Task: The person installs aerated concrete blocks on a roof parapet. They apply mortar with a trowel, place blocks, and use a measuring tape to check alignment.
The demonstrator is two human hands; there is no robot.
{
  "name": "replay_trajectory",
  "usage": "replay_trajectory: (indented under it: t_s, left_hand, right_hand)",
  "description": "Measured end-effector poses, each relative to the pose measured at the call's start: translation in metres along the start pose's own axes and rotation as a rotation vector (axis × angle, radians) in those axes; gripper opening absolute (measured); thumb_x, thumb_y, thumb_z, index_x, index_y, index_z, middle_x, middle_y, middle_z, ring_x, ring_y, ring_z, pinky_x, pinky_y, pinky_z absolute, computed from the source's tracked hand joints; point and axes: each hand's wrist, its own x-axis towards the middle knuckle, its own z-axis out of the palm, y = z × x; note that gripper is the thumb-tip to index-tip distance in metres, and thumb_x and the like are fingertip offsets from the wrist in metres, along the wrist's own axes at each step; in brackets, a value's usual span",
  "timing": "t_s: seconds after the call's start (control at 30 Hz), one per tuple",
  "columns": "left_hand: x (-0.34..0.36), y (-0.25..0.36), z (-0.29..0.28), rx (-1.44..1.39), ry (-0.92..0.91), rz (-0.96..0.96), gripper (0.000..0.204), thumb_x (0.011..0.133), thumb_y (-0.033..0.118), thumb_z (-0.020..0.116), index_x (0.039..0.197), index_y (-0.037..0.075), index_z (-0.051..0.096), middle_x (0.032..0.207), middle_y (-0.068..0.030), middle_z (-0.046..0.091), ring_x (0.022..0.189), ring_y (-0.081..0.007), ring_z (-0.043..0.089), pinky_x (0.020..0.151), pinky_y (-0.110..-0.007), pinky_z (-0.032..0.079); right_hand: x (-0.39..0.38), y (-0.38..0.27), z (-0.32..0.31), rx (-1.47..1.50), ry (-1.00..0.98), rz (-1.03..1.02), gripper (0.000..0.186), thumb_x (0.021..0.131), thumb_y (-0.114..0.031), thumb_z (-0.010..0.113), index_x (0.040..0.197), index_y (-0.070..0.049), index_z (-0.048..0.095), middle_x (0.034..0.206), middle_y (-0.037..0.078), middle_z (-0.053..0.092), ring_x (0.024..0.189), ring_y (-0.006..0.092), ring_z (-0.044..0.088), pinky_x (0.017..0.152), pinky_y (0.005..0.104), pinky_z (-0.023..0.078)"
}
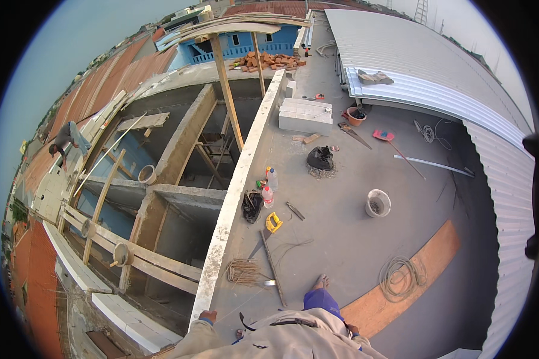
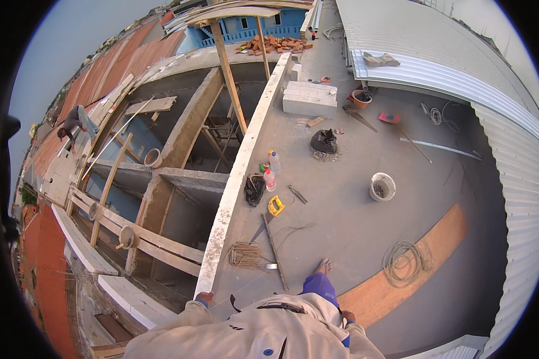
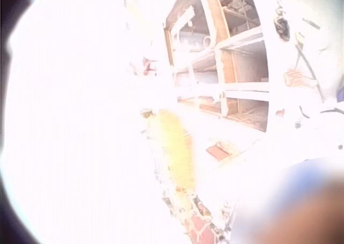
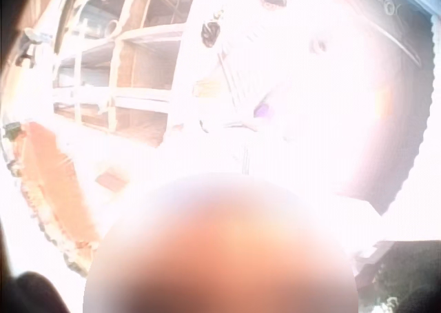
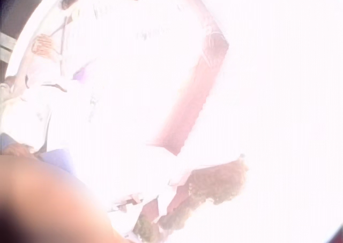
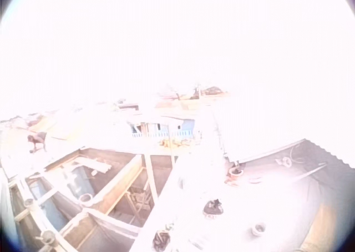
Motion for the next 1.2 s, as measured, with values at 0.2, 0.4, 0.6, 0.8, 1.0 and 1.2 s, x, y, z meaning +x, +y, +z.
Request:
replay_trajectory:
  t_s: [0.2,0.4,0.6,0.8,1.0,1.2]
  left_hand:
    - [0.030,0.269,0.004,-0.208,-0.038,0.234,0.066,0.092,0.061,0.054,0.118,0.004,0.072,0.123,-0.0248,0.068,0.121,-0.0386,0.061,0.105,-0.046,0.045]
    - [0.068,0.449,-0.035,-0.337,-0.056,0.242,0.058,0.088,0.059,0.063,0.110,0.006,0.073,0.118,-0.0187,0.072,0.113,-0.0341,0.067,0.097,-0.045,0.051]
    - [0.165,0.545,-0.079,0.148,-0.048,0.153,0.077,0.090,0.070,0.051,0.124,0.002,0.070,0.126,-0.0238,0.067,0.119,-0.0410,0.062,0.103,-0.050,0.047]
    - [0.222,0.793,-0.207,0.157,-0.132,0.321,0.073,0.090,0.066,0.056,0.117,0.000,0.073,0.125,-0.0234,0.068,0.120,-0.0396,0.062,0.103,-0.050,0.046]
    - [0.142,1.064,-0.368,0.350,-0.020,0.977,0.066,0.095,0.057,0.054,0.097,-0.006,0.073,0.093,-0.0271,0.072,0.091,-0.0452,0.068,0.082,-0.052,0.052]
    - [0.004,1.165,-0.531,0.211,0.058,1.175,0.054,0.092,0.050,0.061,0.089,-0.003,0.075,0.090,-0.0216,0.072,0.089,-0.0396,0.070,0.082,-0.050,0.055]
  right_hand:
    - [0.033,0.069,-0.199,1.007,0.304,0.451,0.034,0.095,-0.025,0.058,0.120,-0.003,0.064,0.094,0.013,0.074,0.073,0.0226,0.070,0.050,0.0358,0.048]
    - [0.116,0.079,-0.365,1.106,0.427,0.357,0.021,0.097,-0.024,0.056,0.109,-0.009,0.062,0.088,0.006,0.068,0.063,0.0187,0.062,0.045,0.0323,0.039]
    - [0.243,-0.003,-0.450,1.135,0.259,0.232,0.024,0.099,-0.031,0.054,0.114,-0.014,0.061,0.098,0.005,0.071,0.073,0.0189,0.067,0.049,0.0309,0.043]
    - [0.383,-0.157,-0.574,0.955,0.068,0.125,0.025,0.099,-0.031,0.055,0.114,-0.013,0.062,0.098,0.006,0.071,0.073,0.0187,0.067,0.051,0.0307,0.044]
    - [0.489,-0.272,-0.725,0.788,0.031,-0.010,0.026,0.099,-0.030,0.056,0.114,-0.011,0.062,0.098,0.006,0.072,0.074,0.0186,0.068,0.052,0.0305,0.045]
    - [0.601,-0.335,-0.833,0.641,-0.053,-0.087,0.027,0.099,-0.030,0.057,0.114,-0.009,0.063,0.098,0.007,0.072,0.074,0.0184,0.068,0.054,0.0303,0.046]
